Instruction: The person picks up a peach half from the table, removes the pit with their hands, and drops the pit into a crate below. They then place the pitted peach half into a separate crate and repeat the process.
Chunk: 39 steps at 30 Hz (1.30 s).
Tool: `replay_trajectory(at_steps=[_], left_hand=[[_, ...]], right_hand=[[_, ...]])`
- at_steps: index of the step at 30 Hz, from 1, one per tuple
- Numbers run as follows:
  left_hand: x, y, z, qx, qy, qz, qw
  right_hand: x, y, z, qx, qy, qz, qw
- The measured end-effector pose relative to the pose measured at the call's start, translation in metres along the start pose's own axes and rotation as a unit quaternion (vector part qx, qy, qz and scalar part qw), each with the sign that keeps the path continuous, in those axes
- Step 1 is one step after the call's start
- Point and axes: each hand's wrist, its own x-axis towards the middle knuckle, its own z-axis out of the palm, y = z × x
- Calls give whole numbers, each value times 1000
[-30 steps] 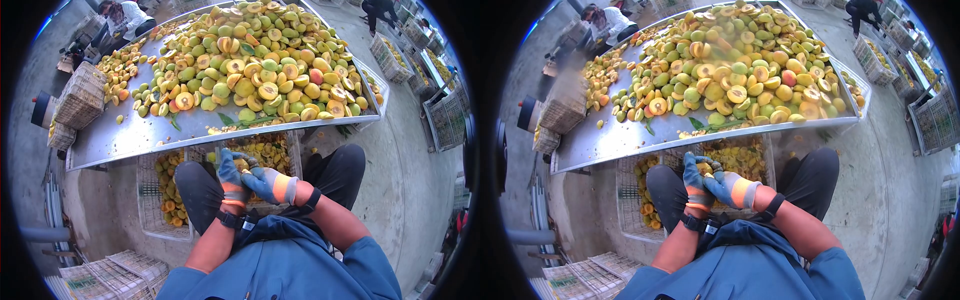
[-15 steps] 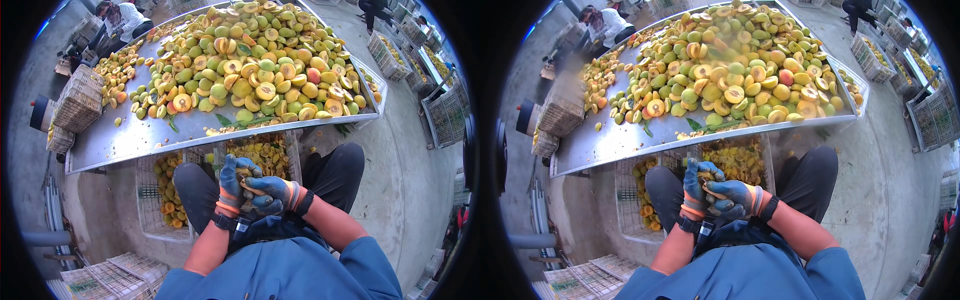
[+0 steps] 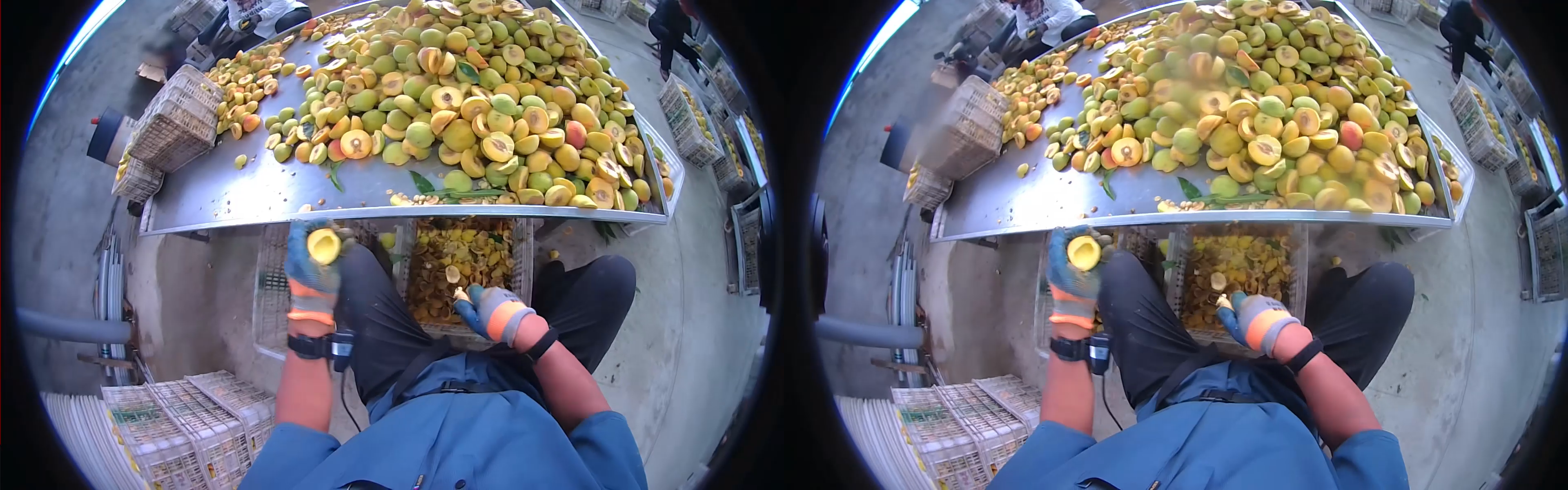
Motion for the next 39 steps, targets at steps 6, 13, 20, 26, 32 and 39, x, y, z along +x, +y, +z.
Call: replay_trajectory(at_steps=[6,13,20,26,32,39], left_hand=[[53,-37,15,332,46,185,924],[84,-54,199,323,-243,47,914],[87,-58,206,349,-194,101,911],[40,-5,134,-525,-166,-341,762],[-11,6,129,-584,-92,-310,744],[-48,0,138,-140,-81,24,986]], right_hand=[[-4,9,25,29,-4,-8,1000],[-19,14,19,108,61,-21,992],[-27,26,14,244,199,-81,946],[-14,-8,-40,379,262,-130,878],[-8,-36,-59,297,242,-143,913],[-2,-36,-34,328,242,-105,907]])
